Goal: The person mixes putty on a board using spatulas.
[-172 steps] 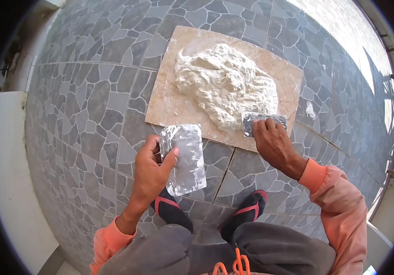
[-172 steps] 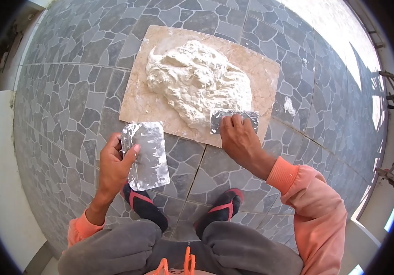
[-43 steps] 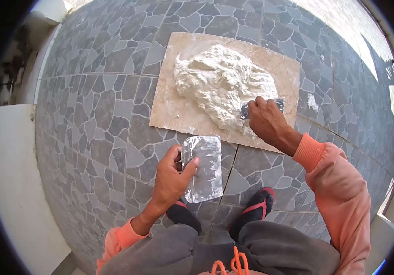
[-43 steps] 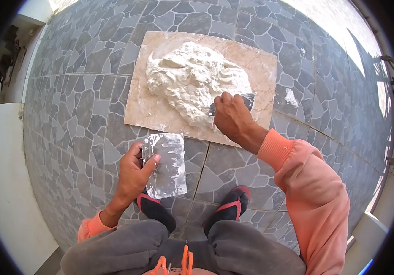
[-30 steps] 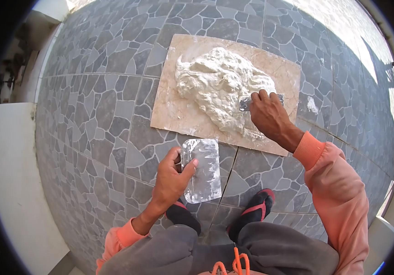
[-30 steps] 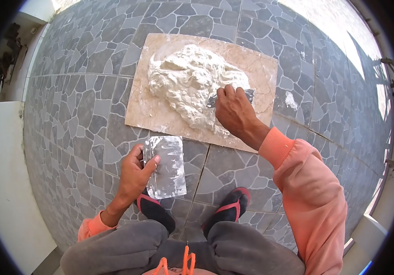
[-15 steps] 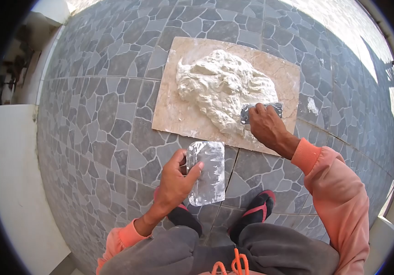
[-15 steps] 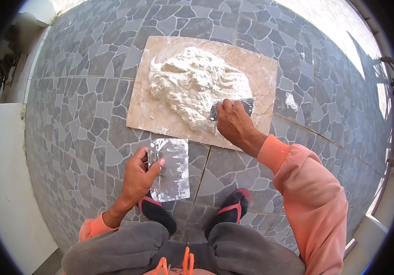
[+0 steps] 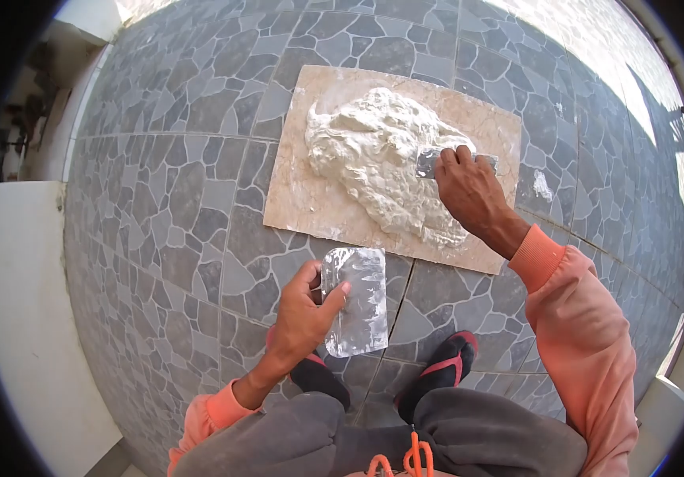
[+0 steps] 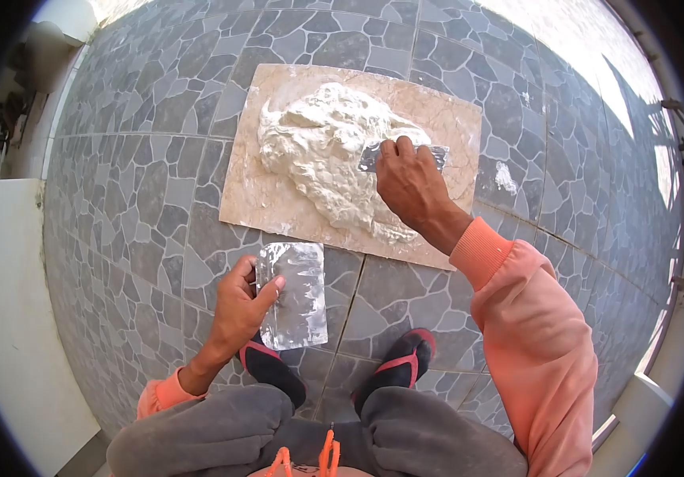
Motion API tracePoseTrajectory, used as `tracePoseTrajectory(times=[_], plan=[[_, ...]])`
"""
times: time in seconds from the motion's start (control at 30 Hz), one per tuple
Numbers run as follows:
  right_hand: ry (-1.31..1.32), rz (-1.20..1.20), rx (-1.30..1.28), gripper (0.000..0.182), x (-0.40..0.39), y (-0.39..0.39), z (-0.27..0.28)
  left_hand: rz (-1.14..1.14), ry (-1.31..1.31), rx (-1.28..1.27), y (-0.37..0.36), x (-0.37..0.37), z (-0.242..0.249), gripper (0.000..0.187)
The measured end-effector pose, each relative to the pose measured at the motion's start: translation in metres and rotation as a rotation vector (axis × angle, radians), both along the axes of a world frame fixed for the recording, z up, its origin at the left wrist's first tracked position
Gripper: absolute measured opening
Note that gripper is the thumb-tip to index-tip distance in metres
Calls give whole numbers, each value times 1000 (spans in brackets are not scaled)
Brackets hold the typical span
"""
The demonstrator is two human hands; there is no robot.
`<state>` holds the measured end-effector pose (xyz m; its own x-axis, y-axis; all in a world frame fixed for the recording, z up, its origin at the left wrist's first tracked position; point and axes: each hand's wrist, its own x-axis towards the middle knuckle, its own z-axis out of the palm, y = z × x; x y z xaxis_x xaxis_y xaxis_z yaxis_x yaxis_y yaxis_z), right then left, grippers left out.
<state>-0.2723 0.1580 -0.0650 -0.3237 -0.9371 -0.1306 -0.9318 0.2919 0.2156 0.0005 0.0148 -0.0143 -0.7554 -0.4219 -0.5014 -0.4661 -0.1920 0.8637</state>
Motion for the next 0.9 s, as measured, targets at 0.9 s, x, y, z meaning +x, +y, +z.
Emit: tracePoseTrajectory(times=[0.9], plan=[[-95,-13,177,14,-14,-10,22,8,-9,4,3,1,-3,23]])
